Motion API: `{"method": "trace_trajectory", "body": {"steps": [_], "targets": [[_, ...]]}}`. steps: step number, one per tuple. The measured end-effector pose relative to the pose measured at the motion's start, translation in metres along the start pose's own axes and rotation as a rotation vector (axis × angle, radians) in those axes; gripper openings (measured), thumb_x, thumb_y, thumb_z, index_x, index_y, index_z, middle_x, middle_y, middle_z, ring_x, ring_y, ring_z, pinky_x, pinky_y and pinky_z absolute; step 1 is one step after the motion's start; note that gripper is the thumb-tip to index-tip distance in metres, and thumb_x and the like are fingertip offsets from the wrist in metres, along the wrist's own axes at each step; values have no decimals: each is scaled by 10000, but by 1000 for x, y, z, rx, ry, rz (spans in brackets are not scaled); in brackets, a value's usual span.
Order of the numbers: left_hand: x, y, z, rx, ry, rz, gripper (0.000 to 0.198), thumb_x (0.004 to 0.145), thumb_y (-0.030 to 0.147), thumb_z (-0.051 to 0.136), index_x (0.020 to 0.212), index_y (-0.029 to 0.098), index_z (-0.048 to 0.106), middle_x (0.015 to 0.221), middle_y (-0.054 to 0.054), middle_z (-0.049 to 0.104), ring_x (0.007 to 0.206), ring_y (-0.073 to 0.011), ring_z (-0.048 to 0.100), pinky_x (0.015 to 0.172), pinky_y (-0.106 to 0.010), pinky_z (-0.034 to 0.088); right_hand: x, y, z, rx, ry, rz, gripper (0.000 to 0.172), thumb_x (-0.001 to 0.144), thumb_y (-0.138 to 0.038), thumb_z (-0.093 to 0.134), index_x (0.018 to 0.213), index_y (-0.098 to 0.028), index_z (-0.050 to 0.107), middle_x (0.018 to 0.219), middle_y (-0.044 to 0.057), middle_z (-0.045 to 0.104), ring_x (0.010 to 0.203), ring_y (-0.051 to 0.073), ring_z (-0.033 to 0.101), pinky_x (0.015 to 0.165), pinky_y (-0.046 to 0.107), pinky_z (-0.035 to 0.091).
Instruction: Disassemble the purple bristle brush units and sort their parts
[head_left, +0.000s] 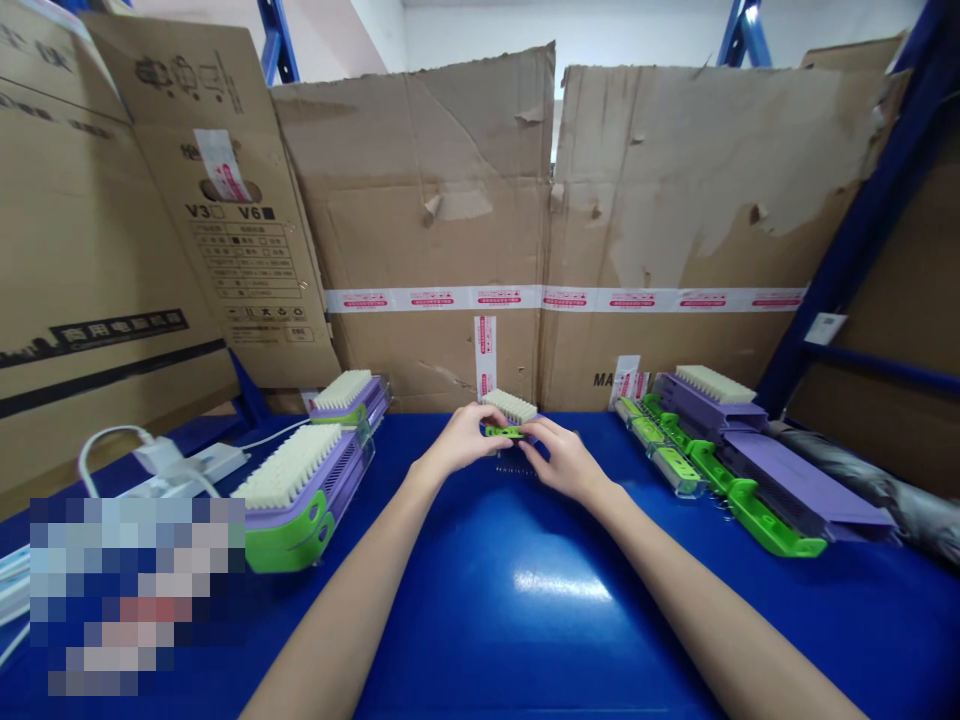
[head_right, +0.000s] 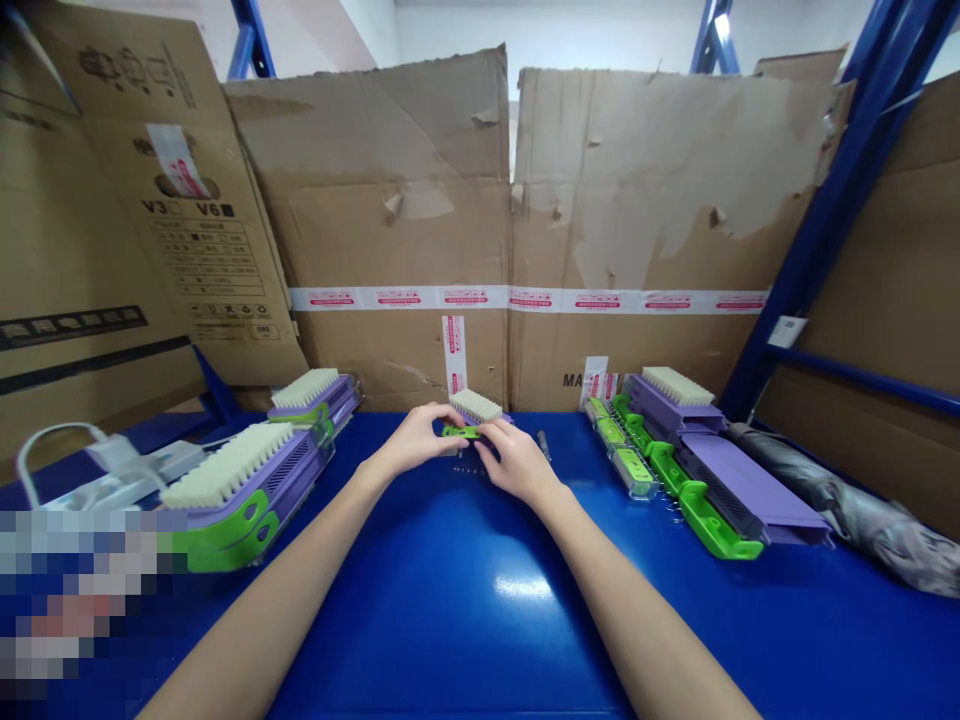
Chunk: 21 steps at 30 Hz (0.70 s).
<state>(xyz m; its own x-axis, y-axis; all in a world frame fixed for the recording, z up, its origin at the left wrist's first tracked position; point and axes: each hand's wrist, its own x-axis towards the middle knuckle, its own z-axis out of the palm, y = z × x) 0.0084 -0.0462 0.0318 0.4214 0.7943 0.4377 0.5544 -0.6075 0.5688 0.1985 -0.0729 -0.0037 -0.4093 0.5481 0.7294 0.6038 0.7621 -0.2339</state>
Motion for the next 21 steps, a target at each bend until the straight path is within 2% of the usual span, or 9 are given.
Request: {"method": "trace_trajectory", "body": {"steps": [3, 5, 10, 16, 21], "targets": [[1, -16, -8, 44, 33, -68, 159, 621, 276, 717, 737, 182, 661, 844, -17, 663, 848, -186, 578, 796, -292, 412, -2, 2, -2, -69, -26, 46, 196, 880, -230, 452, 1027, -184, 572, 999, 87, 630, 899, 177, 609, 797, 309, 493], [0, -29, -10, 92, 14, -89, 156, 609, 284, 726, 722, 190, 675, 831, -20, 664, 869, -199, 568, 806, -303, 401, -3, 4, -3, -93, -37, 65, 198, 878, -226, 443, 1017, -176, 576, 1008, 92, 630, 907, 180, 609, 809, 309, 489], [-4, -49, -10, 128, -37, -135, 277, 563, 433, 749, 690, 194, 688, 796, -24, 661, 806, -195, 577, 748, -294, 402, -3, 4, -4, -128, -54, 89, 203, 875, -222, 437, 1013, -175, 578, 1014, 90, 632, 912, 179, 608, 816, 300, 484], [-7, -50, -8, 13, -94, -211, 321, 540, 392, 765, 738, 173, 640, 711, 8, 642, 697, -159, 575, 643, -255, 403, -3, 2, -4, -165, -72, 66, 216, 862, -217, 451, 1032, -186, 581, 1014, 87, 628, 922, 181, 600, 810, 303, 480], [-3, -36, -5, -223, -59, -161, 413, 503, 327, 798, 796, 159, 559, 766, 1, 631, 722, -142, 584, 644, -244, 432, 0, -2, -4, -128, -44, 33, 288, 837, -241, 496, 1115, -192, 549, 1083, 98, 594, 979, 201, 570, 846, 339, 477]]}}
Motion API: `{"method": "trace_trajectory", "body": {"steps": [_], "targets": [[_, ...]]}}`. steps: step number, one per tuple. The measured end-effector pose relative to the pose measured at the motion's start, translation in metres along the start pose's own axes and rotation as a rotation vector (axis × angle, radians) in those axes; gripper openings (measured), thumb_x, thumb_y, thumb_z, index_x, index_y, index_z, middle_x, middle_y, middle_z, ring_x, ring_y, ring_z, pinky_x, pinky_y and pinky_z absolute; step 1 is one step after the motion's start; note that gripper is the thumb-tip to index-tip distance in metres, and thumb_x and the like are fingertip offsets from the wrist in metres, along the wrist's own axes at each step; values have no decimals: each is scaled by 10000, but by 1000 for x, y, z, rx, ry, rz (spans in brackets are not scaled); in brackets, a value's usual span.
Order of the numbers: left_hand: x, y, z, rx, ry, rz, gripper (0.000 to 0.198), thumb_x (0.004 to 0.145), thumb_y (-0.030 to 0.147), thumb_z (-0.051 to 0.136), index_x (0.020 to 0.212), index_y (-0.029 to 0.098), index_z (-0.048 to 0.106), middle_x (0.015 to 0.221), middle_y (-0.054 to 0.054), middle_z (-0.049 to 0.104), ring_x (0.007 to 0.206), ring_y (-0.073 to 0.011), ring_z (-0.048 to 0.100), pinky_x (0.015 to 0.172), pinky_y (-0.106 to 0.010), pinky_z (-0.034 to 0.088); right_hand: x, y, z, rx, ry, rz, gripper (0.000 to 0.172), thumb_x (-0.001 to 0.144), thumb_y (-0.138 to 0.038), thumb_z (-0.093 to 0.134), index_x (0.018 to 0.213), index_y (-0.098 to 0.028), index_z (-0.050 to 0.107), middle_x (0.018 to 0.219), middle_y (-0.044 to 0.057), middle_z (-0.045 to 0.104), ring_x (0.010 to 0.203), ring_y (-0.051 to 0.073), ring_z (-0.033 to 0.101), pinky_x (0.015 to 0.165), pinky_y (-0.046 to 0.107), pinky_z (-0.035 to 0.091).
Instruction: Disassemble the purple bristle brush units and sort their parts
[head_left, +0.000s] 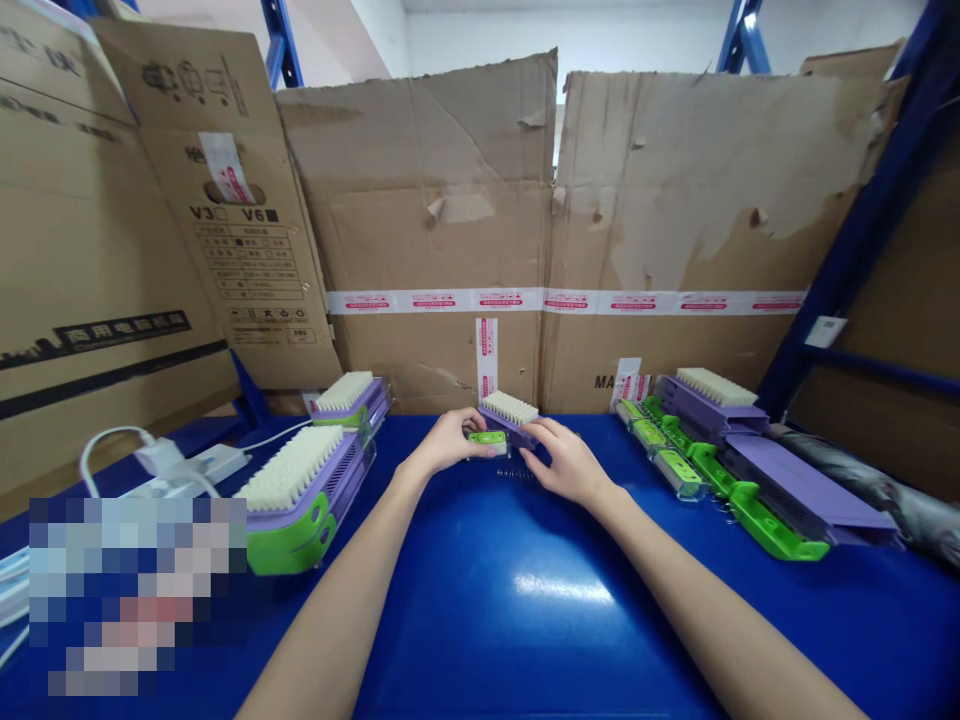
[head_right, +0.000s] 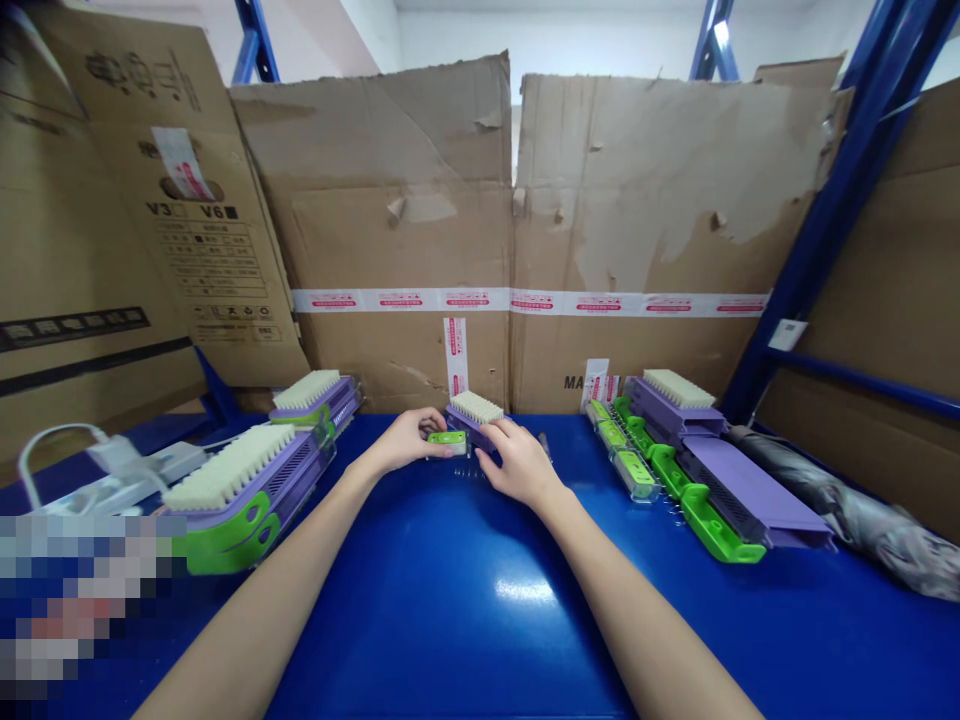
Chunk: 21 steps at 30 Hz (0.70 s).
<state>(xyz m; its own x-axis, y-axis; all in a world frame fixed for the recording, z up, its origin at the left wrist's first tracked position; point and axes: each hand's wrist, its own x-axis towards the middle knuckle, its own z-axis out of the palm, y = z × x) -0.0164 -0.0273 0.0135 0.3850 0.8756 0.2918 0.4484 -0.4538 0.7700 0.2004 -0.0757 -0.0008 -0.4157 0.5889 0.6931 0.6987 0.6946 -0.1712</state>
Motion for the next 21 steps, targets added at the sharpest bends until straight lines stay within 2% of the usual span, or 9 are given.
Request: {"method": "trace_trajectory", "body": {"steps": [4, 9, 12, 15, 18, 21], "targets": [[-3, 23, 5, -142, -93, 36, 491, 482, 317, 821, 858, 161, 546, 787, -8, 635, 776, -157, 603, 679, -263, 459, 2, -10, 0, 110, 12, -31, 402, 823, -271, 537, 1214, -186, 495, 1168, 111, 559, 1059, 209, 539, 900, 359, 459], [-6, 35, 7, -285, -160, -2, 554, 468, 318, 832, 910, 163, 537, 804, -13, 651, 728, -148, 611, 672, -278, 472, 4, -23, -1, 200, -37, -36, 371, 859, -246, 495, 1229, -219, 509, 1074, 82, 608, 968, 177, 580, 847, 329, 479], [-5, 37, 7, -349, -128, -11, 481, 571, 384, 774, 928, 158, 544, 787, -21, 653, 736, -150, 611, 683, -278, 466, 8, -29, -11, 114, -45, -20, 294, 856, -235, 494, 1136, -206, 581, 1003, 85, 612, 918, 180, 583, 808, 314, 483], [-3, 36, 8, -291, -53, 6, 408, 682, 500, 653, 868, 148, 564, 749, -24, 636, 721, -143, 589, 672, -261, 441, 8, -40, -29, -5, -6, 16, 232, 836, -222, 513, 1040, -205, 623, 978, 89, 612, 913, 194, 578, 796, 317, 482], [-2, 30, 10, -168, -27, -16, 467, 752, 604, 508, 805, 145, 575, 712, -26, 619, 673, -135, 559, 634, -251, 419, -10, -55, -52, -92, 37, 70, 219, 855, -242, 493, 1028, -211, 624, 995, 98, 613, 901, 205, 581, 791, 341, 488], [-3, 17, 11, -42, -2, -53, 519, 780, 648, 421, 749, 153, 575, 662, -18, 607, 639, -134, 542, 611, -246, 396, -52, -65, -72, -153, 60, 105, 220, 873, -255, 470, 1034, -217, 615, 1037, 101, 605, 924, 206, 583, 800, 344, 496]]}}
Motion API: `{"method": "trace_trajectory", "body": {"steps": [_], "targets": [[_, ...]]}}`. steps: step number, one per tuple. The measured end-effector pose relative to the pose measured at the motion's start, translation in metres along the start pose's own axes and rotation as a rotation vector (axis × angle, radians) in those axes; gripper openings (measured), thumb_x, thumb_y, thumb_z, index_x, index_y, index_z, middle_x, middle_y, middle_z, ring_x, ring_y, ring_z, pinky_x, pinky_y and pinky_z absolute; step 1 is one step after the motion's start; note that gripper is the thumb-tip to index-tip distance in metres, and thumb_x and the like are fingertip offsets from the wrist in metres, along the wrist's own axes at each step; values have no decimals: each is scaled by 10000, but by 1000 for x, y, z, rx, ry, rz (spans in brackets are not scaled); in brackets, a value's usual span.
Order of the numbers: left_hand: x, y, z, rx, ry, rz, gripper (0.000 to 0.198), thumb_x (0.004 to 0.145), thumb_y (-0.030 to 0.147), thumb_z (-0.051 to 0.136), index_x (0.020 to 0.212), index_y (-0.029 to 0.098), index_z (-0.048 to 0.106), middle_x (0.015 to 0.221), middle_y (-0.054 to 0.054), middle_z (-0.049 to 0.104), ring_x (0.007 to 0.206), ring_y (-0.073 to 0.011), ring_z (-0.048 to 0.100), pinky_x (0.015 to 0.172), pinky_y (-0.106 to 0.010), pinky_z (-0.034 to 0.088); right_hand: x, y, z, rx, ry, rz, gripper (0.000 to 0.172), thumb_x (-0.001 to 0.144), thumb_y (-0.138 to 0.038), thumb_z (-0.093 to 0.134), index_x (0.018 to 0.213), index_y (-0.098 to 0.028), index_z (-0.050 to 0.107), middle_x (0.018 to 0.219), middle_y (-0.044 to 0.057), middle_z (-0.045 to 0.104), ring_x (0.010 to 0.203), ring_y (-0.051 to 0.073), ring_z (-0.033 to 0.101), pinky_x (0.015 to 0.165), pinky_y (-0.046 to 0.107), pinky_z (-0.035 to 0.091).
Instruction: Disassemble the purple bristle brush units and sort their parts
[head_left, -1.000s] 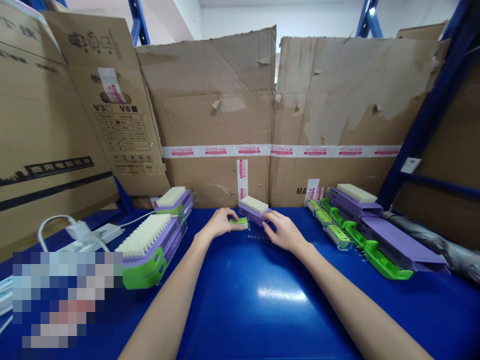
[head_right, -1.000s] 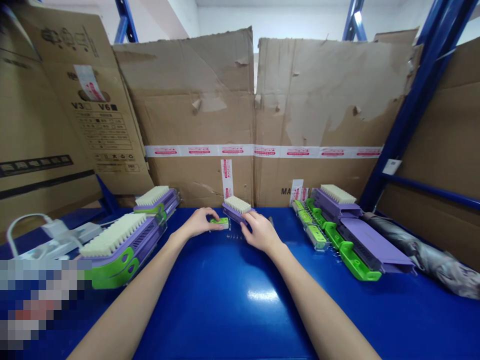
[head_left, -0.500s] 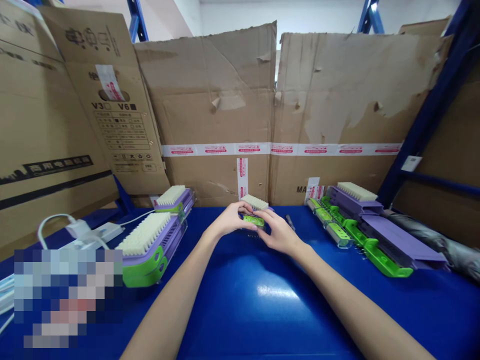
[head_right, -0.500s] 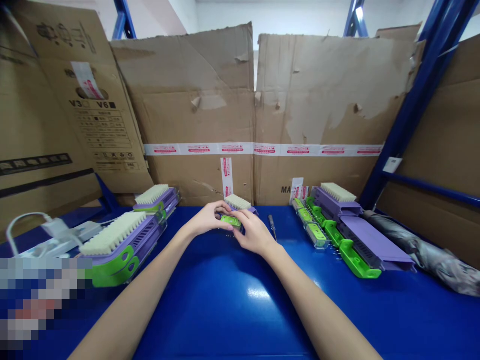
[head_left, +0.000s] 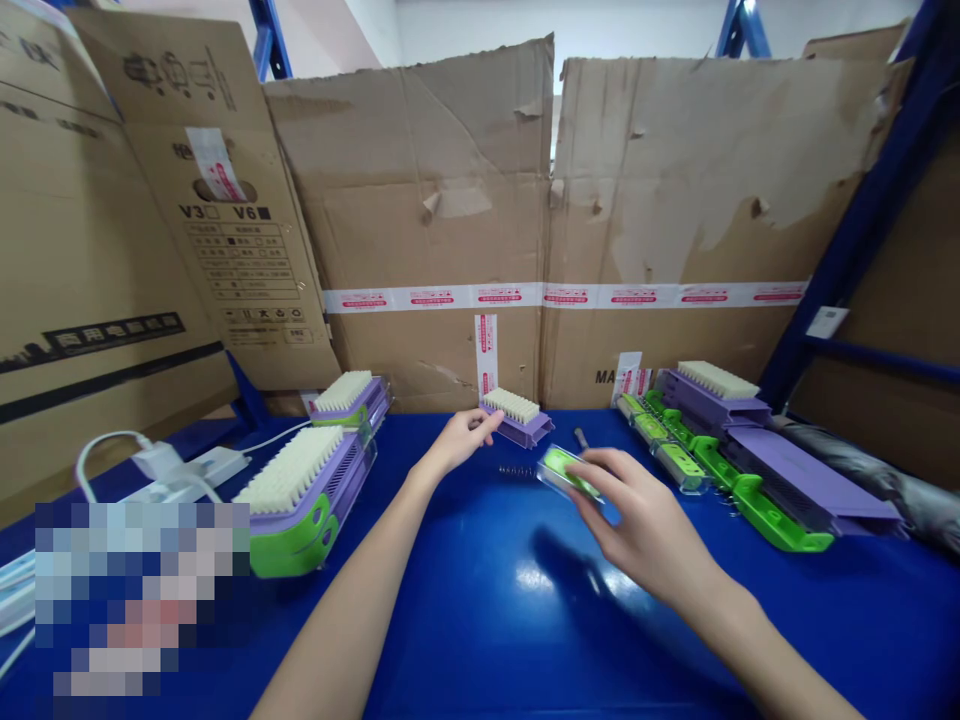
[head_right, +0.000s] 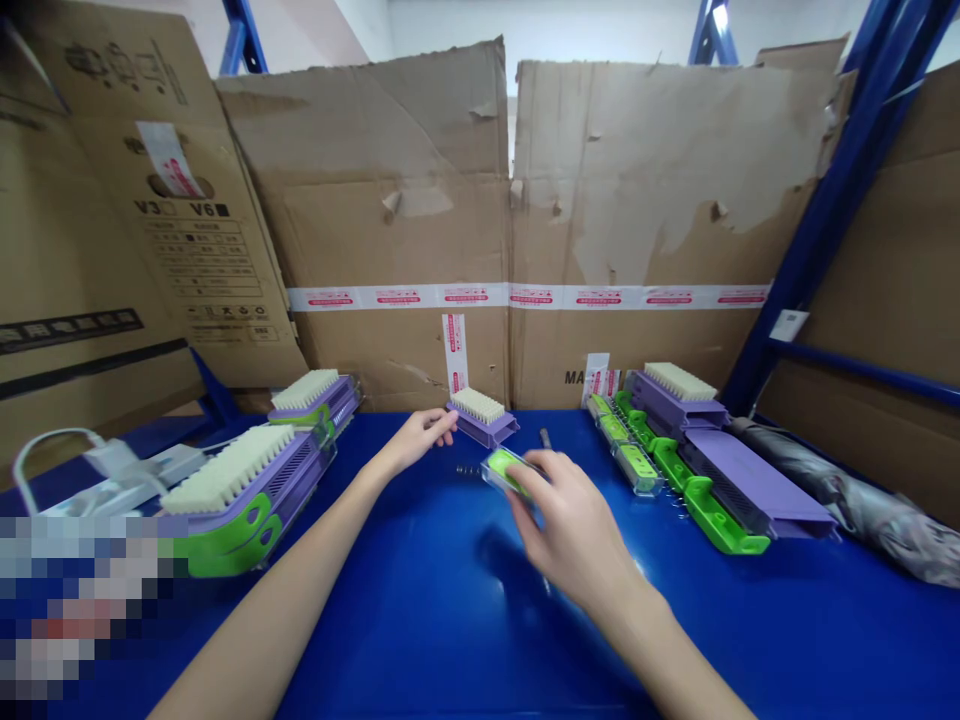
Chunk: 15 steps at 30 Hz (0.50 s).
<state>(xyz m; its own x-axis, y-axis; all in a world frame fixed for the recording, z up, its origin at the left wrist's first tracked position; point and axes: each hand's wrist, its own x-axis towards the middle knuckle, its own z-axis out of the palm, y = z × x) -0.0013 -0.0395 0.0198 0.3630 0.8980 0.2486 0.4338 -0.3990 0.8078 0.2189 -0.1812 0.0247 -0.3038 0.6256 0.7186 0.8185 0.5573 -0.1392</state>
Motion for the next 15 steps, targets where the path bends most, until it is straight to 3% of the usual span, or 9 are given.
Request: {"method": "trace_trajectory", "body": {"steps": [4, 7, 11, 15], "targets": [[-1, -17, 2, 155, 1, -50, 522, 748, 668, 450, 655, 165, 555, 608, -5, 596, 593, -136, 529, 575, -243, 356, -68, 22, -18, -131, 74, 114, 223, 866, -325, 490, 1012, -228, 627, 1030, 89, 617, 916, 207, 609, 763, 321, 519], [0, -24, 4, 210, 30, -79, 535, 734, 683, 447, 658, 167, 567, 599, -7, 598, 583, -144, 530, 572, -246, 352, -104, 45, -23, -280, 120, 187, 306, 877, -423, 439, 963, -215, 647, 1000, 94, 623, 868, 224, 620, 742, 357, 523], [0, -23, 7, 267, 24, -77, 558, 725, 705, 432, 660, 170, 578, 615, -15, 605, 597, -157, 537, 572, -249, 347, -119, 60, -26, -469, 119, 262, 438, 888, -479, 352, 967, -179, 661, 978, 129, 626, 846, 274, 609, 676, 409, 510], [-1, -20, 7, 294, 15, -79, 565, 715, 712, 437, 671, 170, 591, 633, -21, 605, 612, -161, 543, 564, -246, 339, -112, 62, -29, -644, 41, 298, 428, 874, -447, 344, 963, -195, 679, 894, 145, 625, 779, 314, 583, 548, 407, 461]]}}
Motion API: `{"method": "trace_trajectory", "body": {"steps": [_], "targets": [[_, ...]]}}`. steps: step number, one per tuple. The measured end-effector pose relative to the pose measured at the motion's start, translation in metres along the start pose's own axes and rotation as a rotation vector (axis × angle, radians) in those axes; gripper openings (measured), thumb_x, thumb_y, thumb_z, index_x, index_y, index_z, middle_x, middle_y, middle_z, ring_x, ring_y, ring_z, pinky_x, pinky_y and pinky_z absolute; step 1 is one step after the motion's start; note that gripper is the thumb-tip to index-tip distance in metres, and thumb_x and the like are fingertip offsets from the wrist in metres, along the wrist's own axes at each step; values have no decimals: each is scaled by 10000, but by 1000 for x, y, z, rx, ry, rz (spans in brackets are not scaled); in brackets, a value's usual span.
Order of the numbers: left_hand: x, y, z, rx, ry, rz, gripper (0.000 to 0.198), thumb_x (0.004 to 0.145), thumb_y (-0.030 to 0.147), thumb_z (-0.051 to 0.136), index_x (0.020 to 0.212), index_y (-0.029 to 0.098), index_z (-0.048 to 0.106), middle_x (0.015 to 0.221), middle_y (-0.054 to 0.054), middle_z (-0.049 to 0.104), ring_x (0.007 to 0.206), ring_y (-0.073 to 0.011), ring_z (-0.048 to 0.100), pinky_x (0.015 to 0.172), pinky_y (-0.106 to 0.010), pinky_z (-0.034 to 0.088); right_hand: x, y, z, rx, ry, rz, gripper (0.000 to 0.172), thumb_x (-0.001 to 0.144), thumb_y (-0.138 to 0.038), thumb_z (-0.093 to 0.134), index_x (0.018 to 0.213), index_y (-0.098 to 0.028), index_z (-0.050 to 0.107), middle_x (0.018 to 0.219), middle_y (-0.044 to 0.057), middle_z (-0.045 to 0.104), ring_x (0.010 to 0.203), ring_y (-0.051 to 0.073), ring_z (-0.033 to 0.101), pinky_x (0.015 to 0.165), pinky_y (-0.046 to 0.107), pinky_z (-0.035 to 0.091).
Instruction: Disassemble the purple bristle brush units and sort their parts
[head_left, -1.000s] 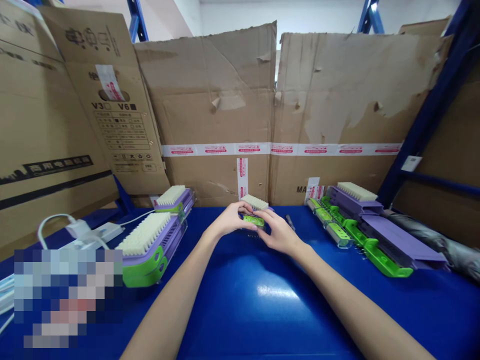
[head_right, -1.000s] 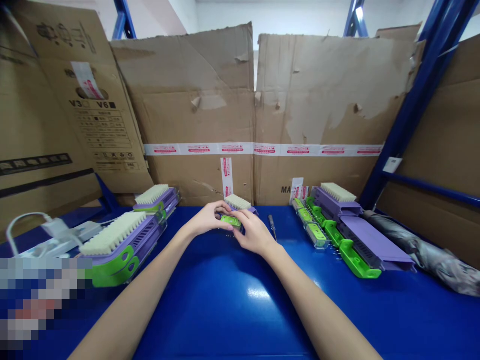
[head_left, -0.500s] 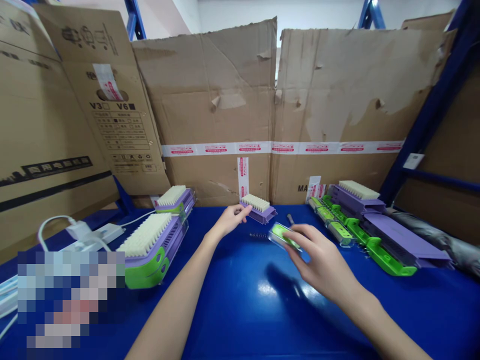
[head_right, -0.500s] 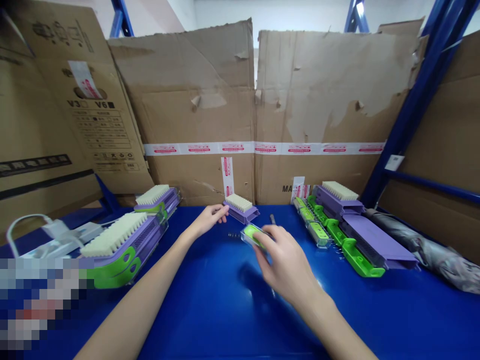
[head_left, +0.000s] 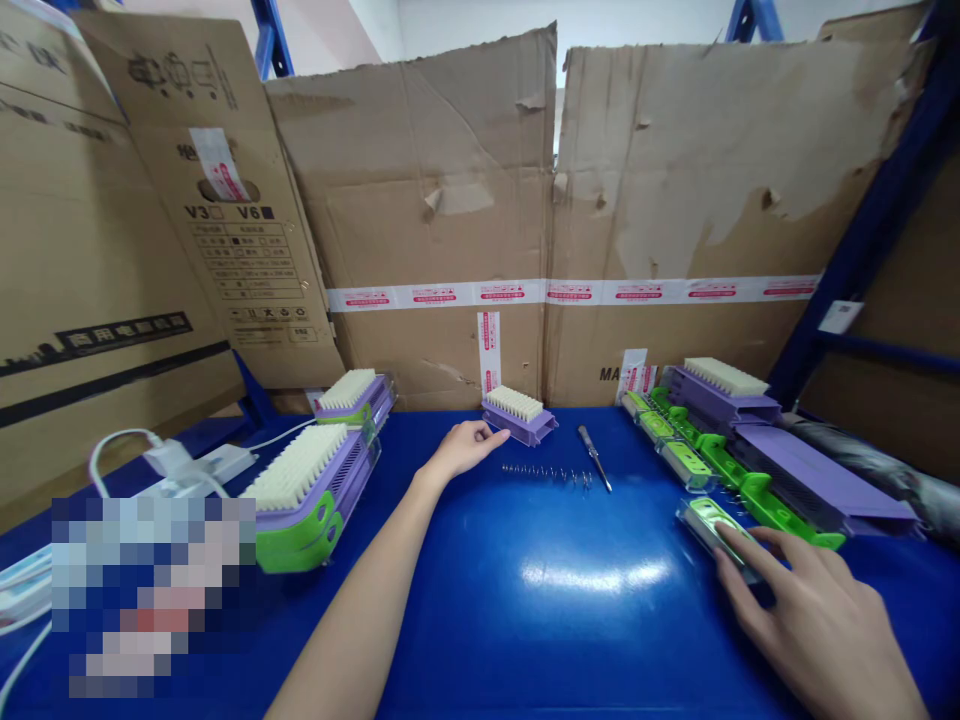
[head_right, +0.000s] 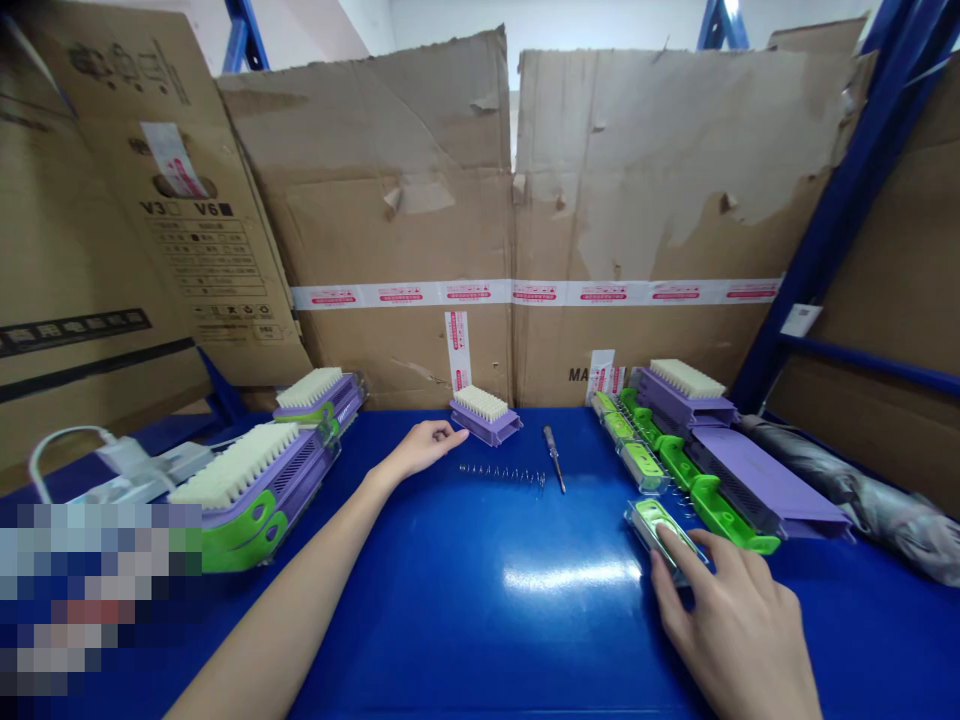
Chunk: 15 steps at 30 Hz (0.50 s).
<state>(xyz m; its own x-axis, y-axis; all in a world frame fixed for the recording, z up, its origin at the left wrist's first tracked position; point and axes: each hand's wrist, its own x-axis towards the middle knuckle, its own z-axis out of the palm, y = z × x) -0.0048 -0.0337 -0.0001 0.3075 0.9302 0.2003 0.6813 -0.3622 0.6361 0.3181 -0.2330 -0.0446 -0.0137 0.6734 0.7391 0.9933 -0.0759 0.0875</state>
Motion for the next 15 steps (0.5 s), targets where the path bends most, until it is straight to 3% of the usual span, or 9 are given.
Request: {"method": "trace_trajectory", "body": {"steps": [9, 15], "targets": [[-2, 3, 0, 7, -55, 2, 543, 665, 696, 517, 732, 170, 634, 686, -30, 630, 621, -156, 551, 550, -244, 344, 8, 10, 11, -170, -39, -8, 409, 867, -422, 371, 973, -182, 684, 773, 150, 561, 627, 255, 510, 502, 359, 407], [-3, 6, -5, -24, -293, 18, 519, 539, 658, 661, 756, 187, 653, 686, 2, 598, 620, -133, 526, 520, -219, 332, 12, 20, 23, -160, -45, 5, 469, 874, -452, 335, 974, -160, 688, 860, 173, 538, 672, 265, 517, 528, 357, 413]]}}
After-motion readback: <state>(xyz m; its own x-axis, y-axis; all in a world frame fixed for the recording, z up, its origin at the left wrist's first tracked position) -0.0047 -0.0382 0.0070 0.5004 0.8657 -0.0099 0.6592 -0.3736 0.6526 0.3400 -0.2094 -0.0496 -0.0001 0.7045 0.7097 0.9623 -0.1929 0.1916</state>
